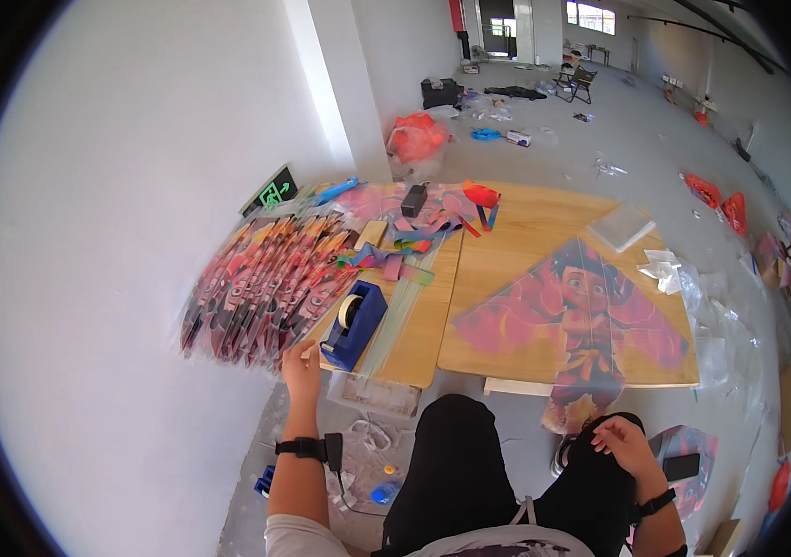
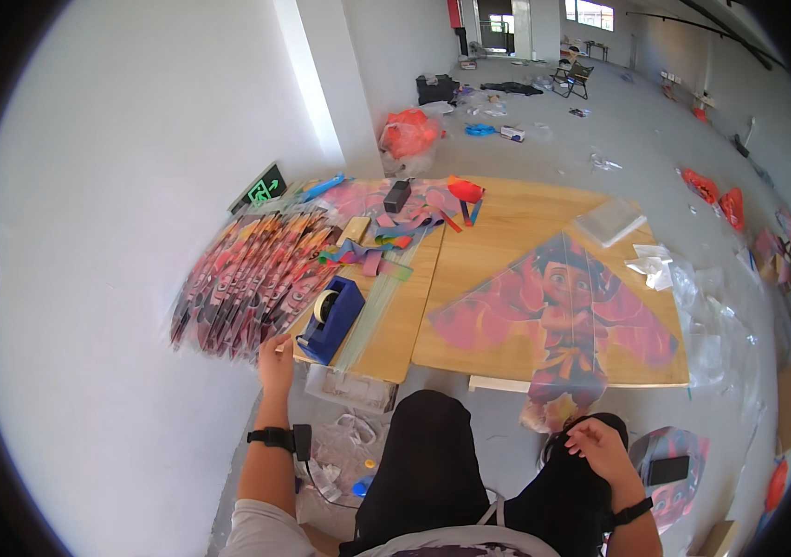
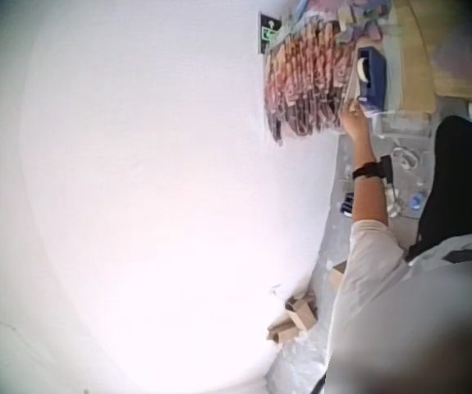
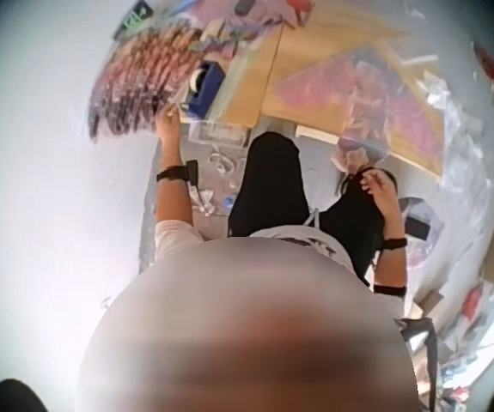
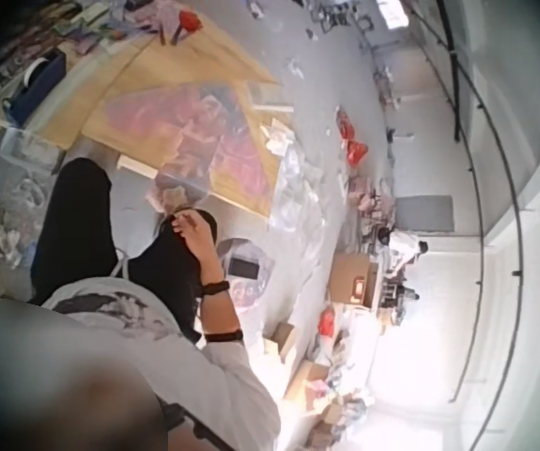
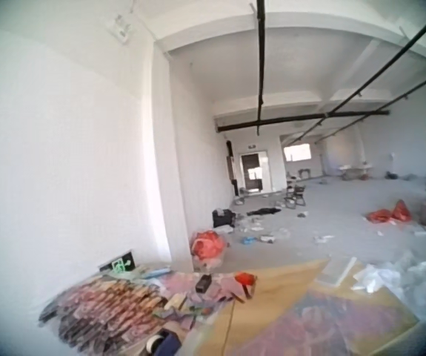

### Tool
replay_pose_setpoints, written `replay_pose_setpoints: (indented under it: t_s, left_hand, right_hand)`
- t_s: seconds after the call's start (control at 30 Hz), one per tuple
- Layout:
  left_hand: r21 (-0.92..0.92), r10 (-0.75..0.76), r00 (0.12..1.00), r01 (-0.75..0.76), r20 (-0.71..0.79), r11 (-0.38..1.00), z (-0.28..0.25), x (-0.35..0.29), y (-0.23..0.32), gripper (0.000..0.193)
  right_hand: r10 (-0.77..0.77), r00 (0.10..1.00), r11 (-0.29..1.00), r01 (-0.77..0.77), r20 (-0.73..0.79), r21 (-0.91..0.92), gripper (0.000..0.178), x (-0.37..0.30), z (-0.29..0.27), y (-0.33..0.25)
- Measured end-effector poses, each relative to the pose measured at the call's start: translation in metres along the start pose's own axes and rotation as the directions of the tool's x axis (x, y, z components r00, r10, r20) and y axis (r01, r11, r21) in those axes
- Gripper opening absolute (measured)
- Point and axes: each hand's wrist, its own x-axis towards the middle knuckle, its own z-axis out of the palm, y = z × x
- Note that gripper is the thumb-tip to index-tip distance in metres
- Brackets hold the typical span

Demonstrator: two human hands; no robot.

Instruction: Assembling a kite by attaching poles, tape, and string to the printed sail.

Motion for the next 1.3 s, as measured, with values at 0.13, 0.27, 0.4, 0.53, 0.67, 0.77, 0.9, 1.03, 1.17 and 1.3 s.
replay_pose_setpoints:
  t_s: [0.13,0.27,0.4,0.53,0.67,0.77,0.9,1.03,1.17,1.3]
  left_hand:
    - [0.275,0.035,0.969,-0.104,0.245,0.956,0.032,0.039,-0.028,0.033]
    - [0.467,-0.367,0.817,0.139,0.444,0.873,0.027,0.088,-0.086,0.049]
    - [0.154,-0.469,0.679,0.471,0.565,0.868,0.063,0.086,-0.044,0.050]
    - [0.278,-0.328,0.791,0.208,0.516,0.938,0.040,0.101,-0.044,0.050]
    - [0.101,-0.552,0.679,0.583,0.484,0.806,0.038,0.098,0.013,0.049]
    - [0.192,-0.562,0.604,0.566,0.565,0.802,-0.001,0.088,0.023,0.050]
    - [0.421,-0.611,0.510,0.447,0.606,0.790,-0.044,0.062,0.015,0.045]
    - [0.334,-0.570,0.565,0.471,0.597,0.817,-0.037,0.038,-0.004,0.051]
    - [0.293,-0.532,0.620,0.451,0.577,0.843,-0.014,0.028,-0.029,0.042]
    - [0.157,-0.235,0.782,0.176,0.577,0.972,0.001,0.033,-0.080,0.025]
  right_hand:
    - [-0.019,0.990,1.000,0.019,-0.140,-0.003,0.010,-0.040,-0.005,0.035]
    - [-0.170,0.971,0.985,0.174,-0.166,0.009,0.008,-0.043,0.014,0.050]
    - [-0.216,0.930,0.960,0.147,-0.297,-0.237,0.006,-0.059,0.023,0.046]
    - [-0.272,0.927,0.944,0.205,-0.258,-0.258,0.006,-0.060,0.026,0.045]
    - [-0.253,0.928,0.949,0.183,-0.272,-0.256,0.005,-0.065,0.021,0.043]
    - [-0.248,0.929,0.949,0.176,-0.275,-0.262,0.005,-0.066,0.020,0.041]
    - [-0.269,0.923,0.946,0.200,-0.274,-0.254,0.006,-0.059,0.022,0.040]
    - [-0.284,0.923,0.939,0.213,-0.259,-0.269,0.006,-0.054,0.022,0.039]
    - [-0.265,0.933,0.935,0.188,-0.242,-0.301,0.006,-0.053,0.026,0.032]
    - [-0.289,0.929,0.923,0.206,-0.231,-0.326,0.007,-0.053,0.032,0.026]
